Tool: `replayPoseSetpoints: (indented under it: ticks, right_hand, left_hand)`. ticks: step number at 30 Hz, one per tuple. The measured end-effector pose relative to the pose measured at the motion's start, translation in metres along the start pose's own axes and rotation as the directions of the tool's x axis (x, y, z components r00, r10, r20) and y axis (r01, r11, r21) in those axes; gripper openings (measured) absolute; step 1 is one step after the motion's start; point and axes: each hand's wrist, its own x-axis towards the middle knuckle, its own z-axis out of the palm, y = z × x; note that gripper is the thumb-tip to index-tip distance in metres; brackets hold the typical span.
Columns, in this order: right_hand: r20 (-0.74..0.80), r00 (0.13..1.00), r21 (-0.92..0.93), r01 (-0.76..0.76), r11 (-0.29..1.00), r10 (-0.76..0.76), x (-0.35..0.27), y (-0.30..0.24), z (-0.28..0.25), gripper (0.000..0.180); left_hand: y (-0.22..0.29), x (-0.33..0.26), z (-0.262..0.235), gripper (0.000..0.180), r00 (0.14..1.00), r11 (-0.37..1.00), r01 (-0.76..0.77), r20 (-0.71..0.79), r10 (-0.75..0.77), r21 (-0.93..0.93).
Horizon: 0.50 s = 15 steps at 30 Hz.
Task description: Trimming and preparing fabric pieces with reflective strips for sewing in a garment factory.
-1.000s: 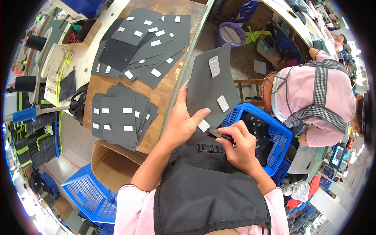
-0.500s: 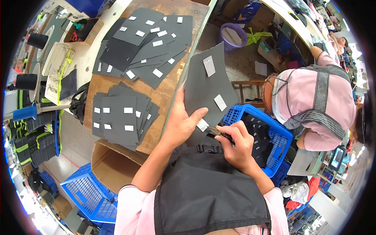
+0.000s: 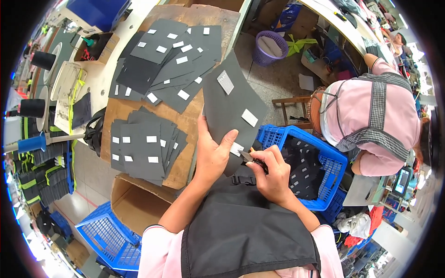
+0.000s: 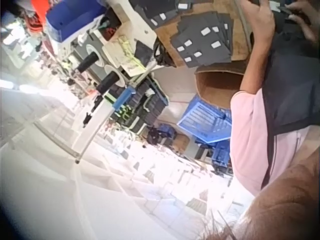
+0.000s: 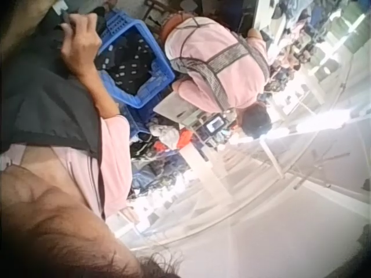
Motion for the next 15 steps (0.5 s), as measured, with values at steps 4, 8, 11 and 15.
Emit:
replayPoseSetpoints:
  ticks: [4,8,11,15]
  right_hand:
    - [-0.088,0.995,0.054,-0.032,0.998,0.037,-0.004,0.003,-0.004,0.023]
    - [-0.021,0.998,0.065,-0.058,0.996,0.059,0.002,-0.002,0.001,0.022]
    - [-0.064,0.997,0.011,-0.032,0.999,0.032,0.001,0.008,0.000,0.024]
    - [0.006,1.000,0.060,-0.026,0.998,0.026,0.002,-0.005,-0.002,0.022]
  left_hand:
    - [-0.004,0.000,0.000,0.060,0.999,0.999,-0.039,-0.002,0.039,0.027]
    - [-0.002,-0.001,0.001,0.059,0.999,0.999,-0.037,0.003,0.037,0.023]
    - [-0.003,0.000,0.001,0.058,0.999,0.999,-0.035,-0.004,0.035,0.012]
    - [-0.006,0.000,-0.001,0.058,0.999,1.000,-0.025,-0.025,0.025,-0.010]
